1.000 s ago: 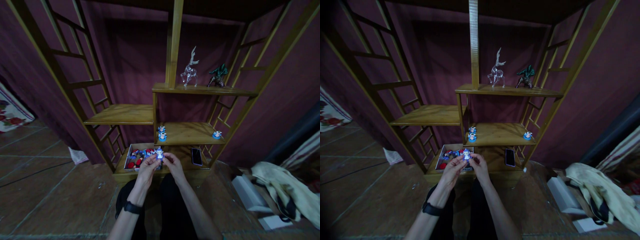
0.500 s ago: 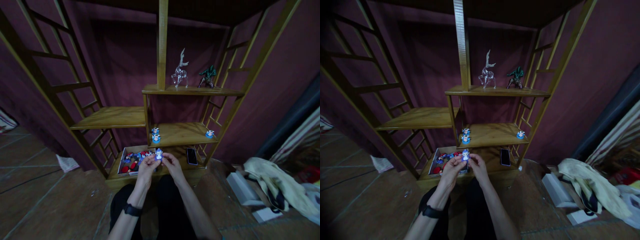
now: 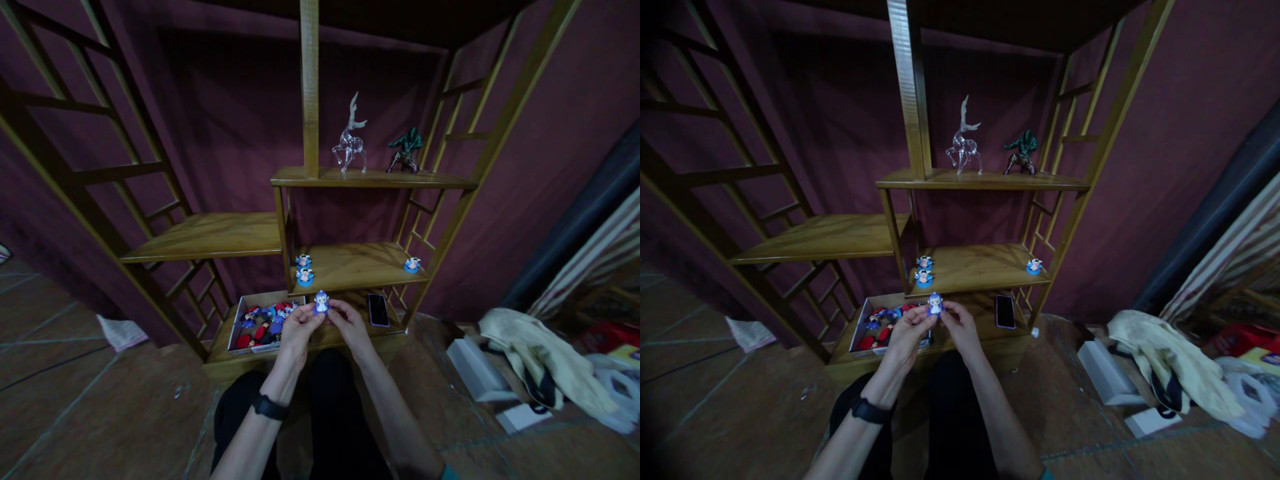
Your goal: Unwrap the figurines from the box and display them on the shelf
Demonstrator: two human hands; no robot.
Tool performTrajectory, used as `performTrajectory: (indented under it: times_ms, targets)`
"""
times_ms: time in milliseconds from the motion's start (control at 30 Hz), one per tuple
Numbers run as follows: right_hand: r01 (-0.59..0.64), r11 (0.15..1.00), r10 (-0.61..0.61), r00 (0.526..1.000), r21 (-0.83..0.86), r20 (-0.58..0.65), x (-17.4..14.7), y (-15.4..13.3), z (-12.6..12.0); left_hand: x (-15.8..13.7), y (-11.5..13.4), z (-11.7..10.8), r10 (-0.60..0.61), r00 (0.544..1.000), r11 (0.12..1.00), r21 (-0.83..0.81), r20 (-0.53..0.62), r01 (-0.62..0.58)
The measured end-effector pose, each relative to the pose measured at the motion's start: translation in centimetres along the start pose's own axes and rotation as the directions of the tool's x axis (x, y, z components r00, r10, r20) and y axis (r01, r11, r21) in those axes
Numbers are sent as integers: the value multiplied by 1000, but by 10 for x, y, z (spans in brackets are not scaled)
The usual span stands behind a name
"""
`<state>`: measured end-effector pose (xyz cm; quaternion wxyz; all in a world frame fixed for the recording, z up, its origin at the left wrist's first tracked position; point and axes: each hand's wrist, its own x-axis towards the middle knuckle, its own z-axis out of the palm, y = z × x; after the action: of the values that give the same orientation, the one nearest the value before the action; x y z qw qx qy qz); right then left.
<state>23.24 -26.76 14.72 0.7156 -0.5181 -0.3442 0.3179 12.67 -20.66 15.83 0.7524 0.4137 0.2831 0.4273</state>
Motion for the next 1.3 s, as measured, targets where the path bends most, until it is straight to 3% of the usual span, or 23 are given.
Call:
performTrajectory:
  times_ms: [267,733,933,1133,1300]
  targets:
    - [-20,999,21,999,-26,31,1,1,-4,-1,2,0,-134,991,986,-100,16,134]
    - [82,985,-40,964,-151,264,23,-11,-23,5,2,13,-91,993,989,-110,74,98]
    - [136,974,-77,950,-179,304,35,-17,-33,7,1,21,-85,992,989,-113,92,95]
    - [191,967,-155,965,-167,210,64,-20,-38,9,0,11,-81,995,994,-68,56,85]
    - [217,924,-175,972,-314,156,102,-14,-42,8,-6,-11,-133,991,991,5,-18,133]
